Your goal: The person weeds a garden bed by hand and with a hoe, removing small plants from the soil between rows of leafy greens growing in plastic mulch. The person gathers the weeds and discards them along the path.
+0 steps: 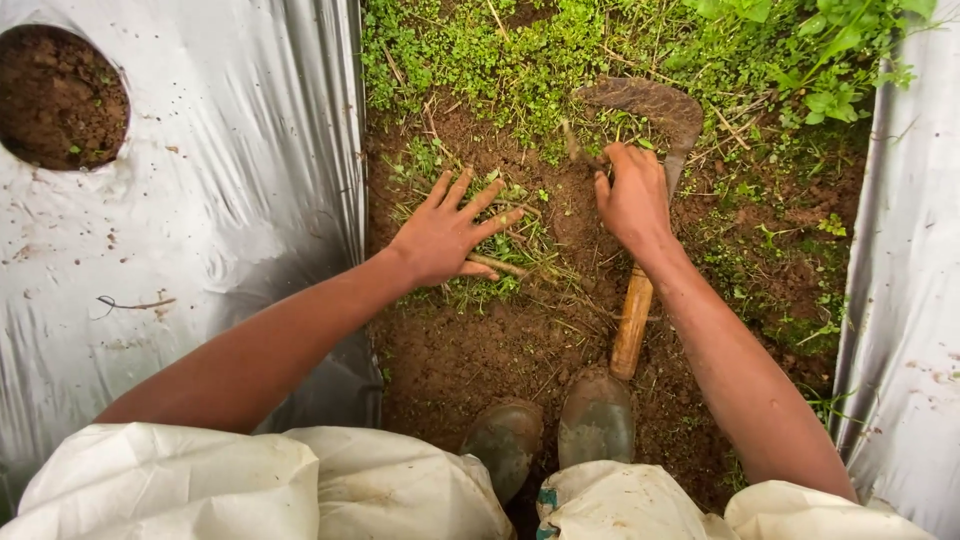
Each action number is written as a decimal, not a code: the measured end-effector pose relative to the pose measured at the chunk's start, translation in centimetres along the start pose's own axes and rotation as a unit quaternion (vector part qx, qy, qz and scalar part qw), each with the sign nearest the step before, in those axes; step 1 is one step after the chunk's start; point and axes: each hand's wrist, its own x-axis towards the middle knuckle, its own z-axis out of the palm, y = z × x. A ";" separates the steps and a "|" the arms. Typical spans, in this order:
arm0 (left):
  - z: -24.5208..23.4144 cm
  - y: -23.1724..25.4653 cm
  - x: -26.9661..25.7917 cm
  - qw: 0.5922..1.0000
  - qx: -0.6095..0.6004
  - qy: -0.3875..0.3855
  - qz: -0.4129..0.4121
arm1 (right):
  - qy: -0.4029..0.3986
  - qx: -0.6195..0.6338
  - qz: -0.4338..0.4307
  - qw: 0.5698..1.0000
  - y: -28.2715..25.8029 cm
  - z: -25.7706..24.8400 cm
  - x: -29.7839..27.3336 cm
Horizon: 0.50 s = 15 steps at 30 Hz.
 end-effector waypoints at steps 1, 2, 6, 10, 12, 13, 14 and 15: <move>-0.1 0.1 -0.3 1.000 0.000 0.001 0.000 | 0.001 -0.001 0.000 1.000 0.0 -0.3 -0.1; -0.2 0.2 -0.6 1.000 0.007 -0.007 0.009 | 0.013 0.033 -0.013 0.999 0.0 -0.7 -0.2; -1.3 -0.1 -1.2 0.999 0.020 -0.031 0.025 | 0.071 0.116 -0.053 0.989 -0.5 -3.1 -0.4; -2.1 -0.5 -1.1 1.000 -0.009 -0.003 0.023 | 0.123 0.214 -0.111 0.963 -3.1 -8.0 -2.1; -2.6 -1.0 -0.5 0.991 -0.071 0.108 -0.020 | 0.167 0.263 -0.105 0.944 -4.6 -10.9 -2.7; -3.3 -1.0 0.1 0.992 -0.068 0.109 -0.020 | 0.169 0.263 -0.106 0.944 -5.2 -12.0 -3.2; -4.0 -1.0 0.7 0.979 -0.093 0.165 -0.073 | 0.151 0.354 -0.050 0.922 -5.9 -13.1 -3.7; -4.7 -0.9 1.2 0.960 -0.118 0.221 -0.125 | 0.131 0.440 0.007 0.889 -6.6 -14.1 -4.2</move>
